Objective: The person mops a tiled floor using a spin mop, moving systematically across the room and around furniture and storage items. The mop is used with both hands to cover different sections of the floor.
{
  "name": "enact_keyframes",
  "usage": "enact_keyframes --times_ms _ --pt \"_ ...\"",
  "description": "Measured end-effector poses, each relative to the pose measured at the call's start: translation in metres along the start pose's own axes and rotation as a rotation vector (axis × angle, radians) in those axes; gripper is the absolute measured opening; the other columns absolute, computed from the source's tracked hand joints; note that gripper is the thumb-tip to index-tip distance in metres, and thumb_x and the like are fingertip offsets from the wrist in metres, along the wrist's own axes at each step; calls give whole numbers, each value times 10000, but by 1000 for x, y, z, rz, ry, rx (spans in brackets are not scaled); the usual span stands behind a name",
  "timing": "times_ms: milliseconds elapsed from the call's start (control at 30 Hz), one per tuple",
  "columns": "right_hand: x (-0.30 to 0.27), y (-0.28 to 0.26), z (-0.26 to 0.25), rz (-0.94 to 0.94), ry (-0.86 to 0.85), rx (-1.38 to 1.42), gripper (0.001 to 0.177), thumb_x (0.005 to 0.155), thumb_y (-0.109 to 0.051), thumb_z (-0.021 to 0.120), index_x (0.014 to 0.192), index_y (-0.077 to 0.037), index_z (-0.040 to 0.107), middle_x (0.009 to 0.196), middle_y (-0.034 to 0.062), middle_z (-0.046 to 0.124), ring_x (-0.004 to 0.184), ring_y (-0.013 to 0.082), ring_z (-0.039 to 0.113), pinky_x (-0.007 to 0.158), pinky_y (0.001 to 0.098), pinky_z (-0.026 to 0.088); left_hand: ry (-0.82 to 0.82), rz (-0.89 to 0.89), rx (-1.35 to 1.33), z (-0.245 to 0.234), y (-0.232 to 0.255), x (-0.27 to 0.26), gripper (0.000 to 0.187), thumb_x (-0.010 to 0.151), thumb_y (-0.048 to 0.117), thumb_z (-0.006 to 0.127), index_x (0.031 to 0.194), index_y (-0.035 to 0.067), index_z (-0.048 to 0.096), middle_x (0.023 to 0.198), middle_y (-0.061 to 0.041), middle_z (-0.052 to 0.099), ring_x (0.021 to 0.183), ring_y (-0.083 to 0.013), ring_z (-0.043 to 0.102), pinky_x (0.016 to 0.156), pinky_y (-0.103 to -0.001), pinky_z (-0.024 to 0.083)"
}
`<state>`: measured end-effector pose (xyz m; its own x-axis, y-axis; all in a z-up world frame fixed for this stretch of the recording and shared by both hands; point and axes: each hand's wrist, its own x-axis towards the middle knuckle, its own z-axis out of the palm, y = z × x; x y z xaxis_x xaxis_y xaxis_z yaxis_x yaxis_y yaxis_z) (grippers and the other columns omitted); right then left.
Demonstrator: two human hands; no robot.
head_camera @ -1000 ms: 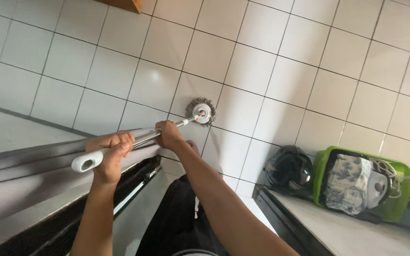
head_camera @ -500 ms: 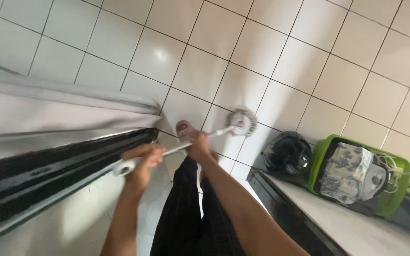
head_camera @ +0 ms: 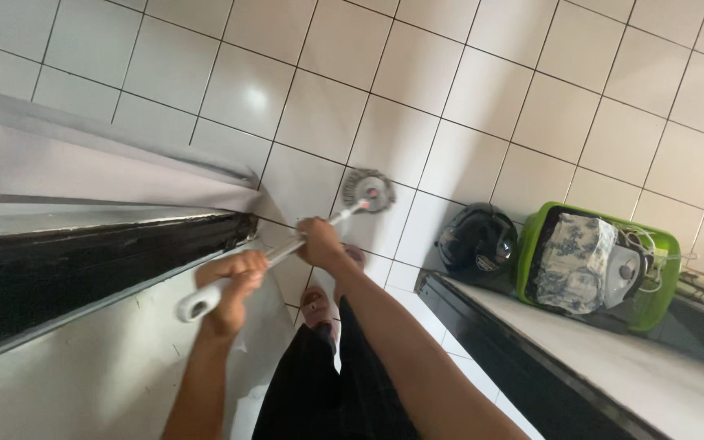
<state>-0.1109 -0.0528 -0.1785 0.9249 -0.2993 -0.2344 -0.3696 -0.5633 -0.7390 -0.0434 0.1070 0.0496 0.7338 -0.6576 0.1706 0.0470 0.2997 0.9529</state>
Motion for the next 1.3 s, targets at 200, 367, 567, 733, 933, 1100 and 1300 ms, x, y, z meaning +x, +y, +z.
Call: enact_keyframes --times_ms 200,367,567,733,933,1100,1300 --pt "-79 96 -13 35 81 -95 217 576 -136 826 786 -147 773 853 120 753 893 374 693 866 481 543 -138 -184 46 32 -52 -60 287 974 -14 585 712 39 480 700 -67 535 684 -179 524 1034 -452 515" --pt "-31 1 49 144 -39 16 167 739 -185 791 818 -72 696 847 185 705 864 412 687 761 491 563 216 -139 198 -21 19 -47 283 871 -25 572 603 50 524 641 -55 593 616 -176 601 757 -384 599" --pt "11 -123 100 -199 14 196 135 705 -155 731 722 -73 624 784 161 690 765 403 662 673 470 514 118 60 315 -42 99 -55 291 824 -68 566 621 47 392 596 -44 456 566 -141 425 625 -316 410" --pt "-18 -97 79 -143 25 188 126 691 -150 709 758 -76 632 784 156 681 784 403 669 679 477 522 -54 102 204 -36 86 -56 300 837 -30 575 620 64 390 595 -39 450 559 -140 419 633 -327 430" --pt "-96 28 38 51 14 19 144 698 -183 759 737 -83 664 744 167 687 742 396 700 684 477 549 -83 -88 39 3 9 -88 234 821 -28 556 628 50 449 629 -53 488 611 -163 464 725 -364 502" --pt "-128 62 50 -109 279 -86 157 584 -131 774 636 -71 639 694 174 671 748 425 667 717 506 537 -52 -132 79 12 -10 -123 251 848 -26 536 621 38 450 649 -67 532 653 -181 538 878 -423 555" --pt "-92 -61 95 -13 55 96 187 684 -184 759 788 -53 675 817 191 692 826 411 670 763 475 541 222 -63 129 -38 61 -134 367 862 -62 560 575 74 375 579 -28 414 575 -166 477 735 -401 539"
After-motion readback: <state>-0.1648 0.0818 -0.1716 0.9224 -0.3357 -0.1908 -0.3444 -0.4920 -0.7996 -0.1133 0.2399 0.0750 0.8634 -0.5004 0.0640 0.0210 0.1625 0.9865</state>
